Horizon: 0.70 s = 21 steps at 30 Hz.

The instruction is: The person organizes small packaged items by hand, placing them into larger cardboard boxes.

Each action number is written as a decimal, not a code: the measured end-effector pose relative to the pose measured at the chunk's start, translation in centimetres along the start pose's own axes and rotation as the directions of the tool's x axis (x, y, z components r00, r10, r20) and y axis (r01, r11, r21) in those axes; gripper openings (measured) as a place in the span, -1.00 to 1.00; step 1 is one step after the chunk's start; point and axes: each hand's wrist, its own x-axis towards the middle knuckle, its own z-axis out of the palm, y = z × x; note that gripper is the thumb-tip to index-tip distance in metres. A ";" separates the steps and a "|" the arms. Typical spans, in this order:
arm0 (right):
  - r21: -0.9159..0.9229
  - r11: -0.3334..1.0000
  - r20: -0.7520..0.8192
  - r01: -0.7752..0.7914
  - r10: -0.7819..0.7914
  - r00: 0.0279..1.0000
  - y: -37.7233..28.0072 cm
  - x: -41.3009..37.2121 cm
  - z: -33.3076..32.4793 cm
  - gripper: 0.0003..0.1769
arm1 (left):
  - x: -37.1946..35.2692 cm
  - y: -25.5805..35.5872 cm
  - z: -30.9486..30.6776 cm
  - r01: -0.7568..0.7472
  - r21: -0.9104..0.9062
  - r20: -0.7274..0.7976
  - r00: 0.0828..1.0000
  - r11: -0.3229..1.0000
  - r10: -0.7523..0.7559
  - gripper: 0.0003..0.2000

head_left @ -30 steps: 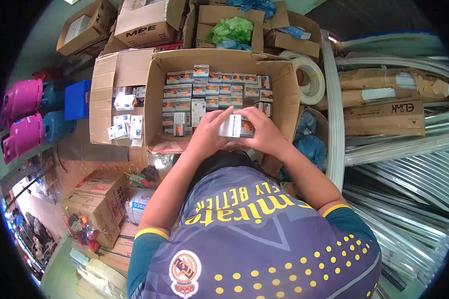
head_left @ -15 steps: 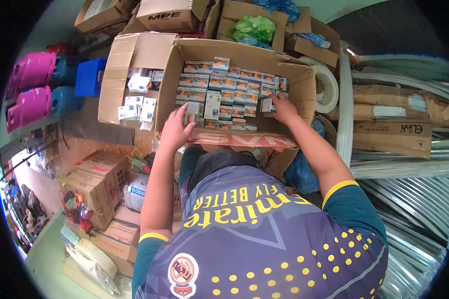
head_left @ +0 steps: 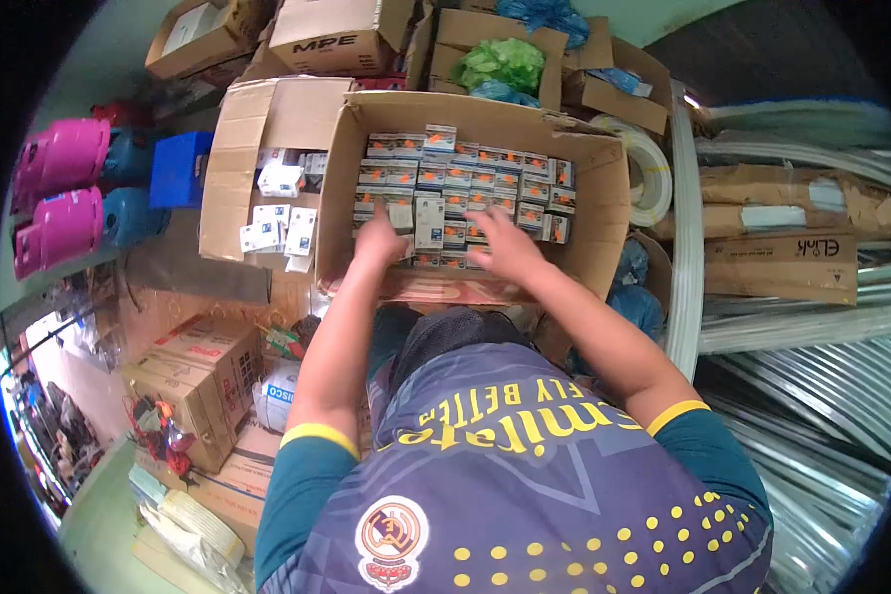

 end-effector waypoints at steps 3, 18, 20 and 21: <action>0.325 0.944 -0.020 0.056 -0.052 0.998 -1.1 0.3 2.7 0.01 | -3.4 -0.4 -1.9 -0.160 -0.314 -0.131 0.984 0.936 0.124 -0.14; 0.475 0.871 0.027 -0.122 0.124 0.992 4.0 -0.4 -1.5 -0.25 | -11.5 1.9 -1.6 -0.685 -0.163 -0.253 0.725 0.710 0.641 -0.34; 0.574 0.780 -0.012 -0.247 0.310 0.951 6.9 1.0 0.2 -0.16 | -11.2 1.2 -1.5 -0.649 -0.165 -0.264 0.754 0.742 0.601 -0.43; 0.571 0.738 0.050 -0.361 0.407 0.912 6.8 1.2 -0.4 -0.15 | -11.4 1.0 -1.9 -0.616 -0.180 -0.256 0.782 0.767 0.568 -0.46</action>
